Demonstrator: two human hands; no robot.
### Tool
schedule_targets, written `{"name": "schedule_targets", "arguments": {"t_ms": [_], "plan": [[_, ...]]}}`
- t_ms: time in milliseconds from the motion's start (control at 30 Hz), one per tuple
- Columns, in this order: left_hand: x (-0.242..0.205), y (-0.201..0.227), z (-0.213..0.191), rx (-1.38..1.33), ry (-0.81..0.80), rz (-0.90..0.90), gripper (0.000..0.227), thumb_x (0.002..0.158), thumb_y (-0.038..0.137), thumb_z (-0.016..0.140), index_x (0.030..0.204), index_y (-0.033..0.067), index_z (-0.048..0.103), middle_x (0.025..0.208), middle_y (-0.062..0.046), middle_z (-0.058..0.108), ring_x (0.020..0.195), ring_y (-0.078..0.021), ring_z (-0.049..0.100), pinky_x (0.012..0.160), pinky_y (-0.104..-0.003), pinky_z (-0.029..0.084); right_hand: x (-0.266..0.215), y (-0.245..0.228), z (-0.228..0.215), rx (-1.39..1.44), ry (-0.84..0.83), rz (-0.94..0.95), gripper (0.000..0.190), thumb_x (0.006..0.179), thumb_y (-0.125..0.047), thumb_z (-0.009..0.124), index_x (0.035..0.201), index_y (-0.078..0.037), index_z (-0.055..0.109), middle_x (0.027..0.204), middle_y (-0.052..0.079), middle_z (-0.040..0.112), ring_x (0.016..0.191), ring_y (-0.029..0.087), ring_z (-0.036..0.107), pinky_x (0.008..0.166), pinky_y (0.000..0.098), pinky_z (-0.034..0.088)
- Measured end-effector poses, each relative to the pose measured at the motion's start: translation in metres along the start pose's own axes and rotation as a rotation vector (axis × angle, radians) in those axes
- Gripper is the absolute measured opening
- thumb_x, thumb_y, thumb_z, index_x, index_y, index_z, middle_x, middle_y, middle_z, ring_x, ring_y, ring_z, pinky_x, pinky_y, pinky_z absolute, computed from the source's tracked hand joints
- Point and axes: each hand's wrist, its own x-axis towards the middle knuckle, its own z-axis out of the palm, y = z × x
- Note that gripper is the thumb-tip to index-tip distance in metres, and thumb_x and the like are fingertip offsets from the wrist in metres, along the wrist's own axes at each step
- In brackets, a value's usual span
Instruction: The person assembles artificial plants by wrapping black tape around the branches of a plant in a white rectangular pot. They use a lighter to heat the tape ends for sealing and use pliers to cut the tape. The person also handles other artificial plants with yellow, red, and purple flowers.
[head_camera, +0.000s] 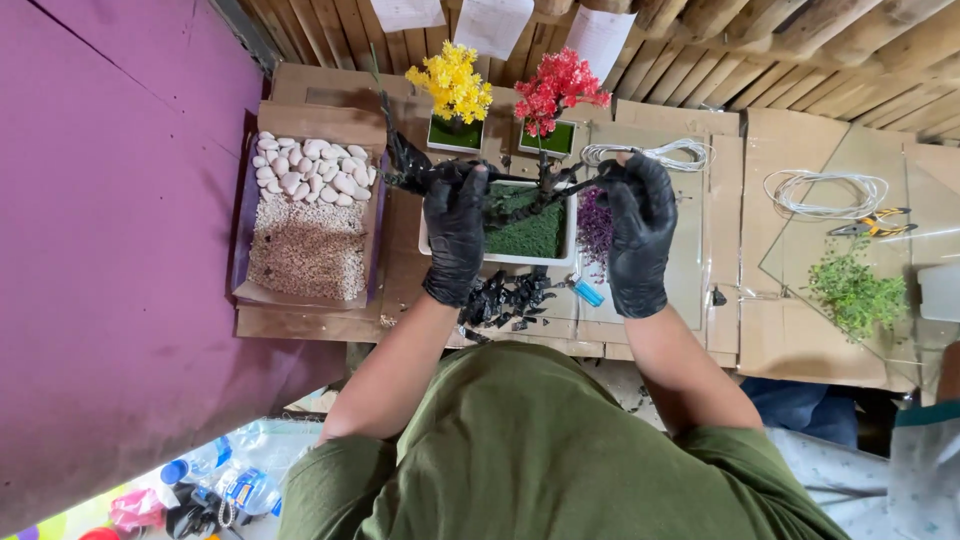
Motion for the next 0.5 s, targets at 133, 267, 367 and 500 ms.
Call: {"name": "schedule_targets", "arguments": {"t_ms": [133, 267, 367, 500], "plan": [[0.006, 0.017, 0.002, 0.073, -0.045, 0.108, 0.010, 0.099, 0.027, 0.070, 0.102, 0.0174, 0.072, 0.101, 0.000, 0.076, 0.098, -0.0173, 0.072, 0.096, -0.036, 0.057, -0.033, 0.032, -0.007, -0.085, -0.006, -0.148, 0.029, 0.107, -0.011, 0.063, 0.135, -0.005, 0.060, 0.130, 0.011, 0.066, 0.116, 0.024, 0.067, 0.106, 0.0374, 0.058], [0.028, 0.005, 0.000, 0.090, -0.077, 0.232, 0.009, 0.099, 0.027, 0.069, 0.097, 0.0186, 0.066, 0.095, 0.003, 0.072, 0.091, -0.0153, 0.069, 0.089, -0.036, 0.058, -0.064, 0.027, 0.001, -0.213, 0.005, -0.127, 0.026, 0.106, -0.013, 0.062, 0.131, -0.005, 0.062, 0.124, 0.010, 0.068, 0.113, 0.024, 0.068, 0.100, 0.0367, 0.060], [0.038, 0.001, -0.004, -0.009, -0.147, 0.175, 0.017, 0.096, 0.031, 0.073, 0.097, 0.0153, 0.065, 0.088, 0.003, 0.070, 0.076, -0.0117, 0.068, 0.072, -0.025, 0.062, -0.091, 0.027, 0.000, -0.228, -0.076, -0.105, 0.024, 0.108, -0.018, 0.059, 0.130, -0.008, 0.061, 0.117, 0.009, 0.066, 0.106, 0.022, 0.069, 0.096, 0.0356, 0.061], [0.043, 0.020, 0.002, -0.007, -0.215, 0.275, 0.014, 0.095, 0.028, 0.070, 0.092, 0.0150, 0.066, 0.083, 0.002, 0.070, 0.076, -0.0132, 0.068, 0.071, -0.029, 0.059, -0.122, 0.030, -0.003, -0.213, -0.115, -0.159, 0.024, 0.108, -0.014, 0.059, 0.130, -0.006, 0.060, 0.115, 0.011, 0.066, 0.100, 0.022, 0.068, 0.091, 0.0347, 0.061]]}}
